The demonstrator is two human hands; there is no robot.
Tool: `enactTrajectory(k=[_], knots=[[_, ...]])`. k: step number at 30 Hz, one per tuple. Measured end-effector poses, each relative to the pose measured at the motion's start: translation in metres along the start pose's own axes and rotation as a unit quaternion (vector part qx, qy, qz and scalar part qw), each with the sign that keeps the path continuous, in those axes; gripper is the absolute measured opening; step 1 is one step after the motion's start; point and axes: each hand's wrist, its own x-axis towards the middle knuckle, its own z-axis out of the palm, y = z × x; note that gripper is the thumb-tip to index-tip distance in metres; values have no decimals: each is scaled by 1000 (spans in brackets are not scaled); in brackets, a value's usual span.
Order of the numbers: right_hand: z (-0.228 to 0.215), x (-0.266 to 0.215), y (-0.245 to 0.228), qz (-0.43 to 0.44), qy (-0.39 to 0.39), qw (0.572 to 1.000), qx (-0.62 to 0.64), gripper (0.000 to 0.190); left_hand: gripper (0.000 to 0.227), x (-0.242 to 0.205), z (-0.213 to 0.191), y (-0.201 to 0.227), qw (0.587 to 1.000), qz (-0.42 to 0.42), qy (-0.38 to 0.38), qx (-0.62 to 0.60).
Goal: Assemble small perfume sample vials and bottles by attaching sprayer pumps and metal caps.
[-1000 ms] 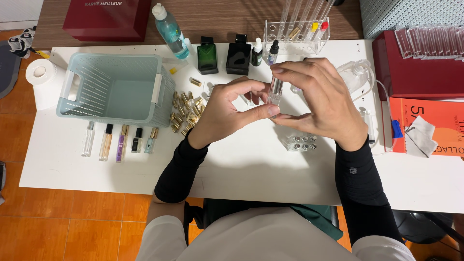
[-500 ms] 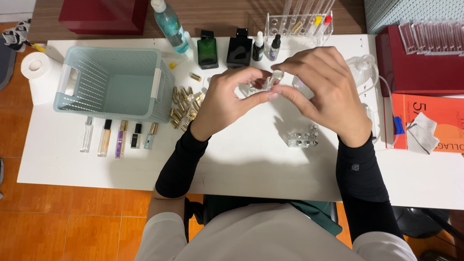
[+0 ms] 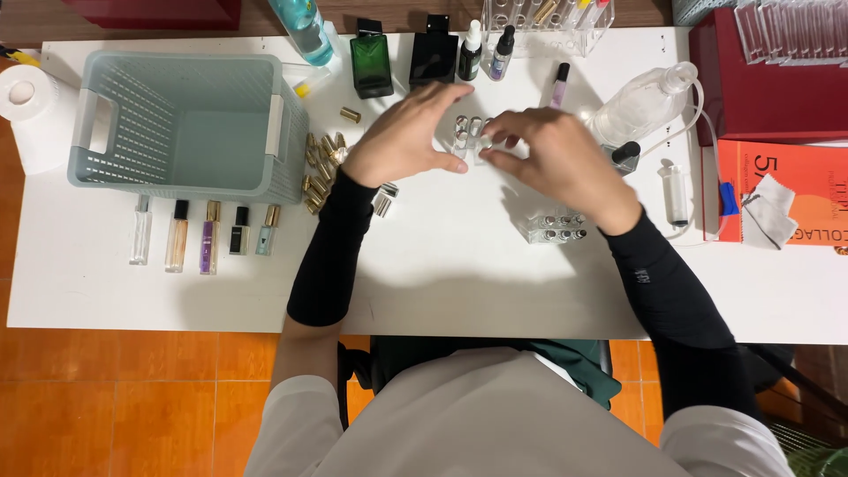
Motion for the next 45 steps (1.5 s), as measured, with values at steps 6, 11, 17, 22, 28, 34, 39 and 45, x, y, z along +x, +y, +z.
enactTrajectory(k=[6,11,17,22,28,34,39,45], knots=[[32,3,12,21,-66,996,-55,23,99,11,25,-15,996,-60,-58,21],[45,3,20,52,-73,994,-63,25,92,10,35,-29,997,-39,-60,-23],[41,-1,11,67,-54,991,-104,33,89,16,45,-43,997,-50,-67,-3],[47,-10,24,71,-73,979,-175,38,81,16,41,-38,990,-108,-87,2],[66,-12,42,41,-77,973,-214,32,78,15,48,-55,997,-56,-51,11],[68,1,41,73,-119,967,-212,34,71,17,47,-52,993,-94,-74,-15],[75,2,48,78,-122,964,-223,34,69,16,52,-63,996,-56,-57,-29],[80,3,52,77,-112,963,-231,35,67,16,49,-59,996,-57,-60,-28]])
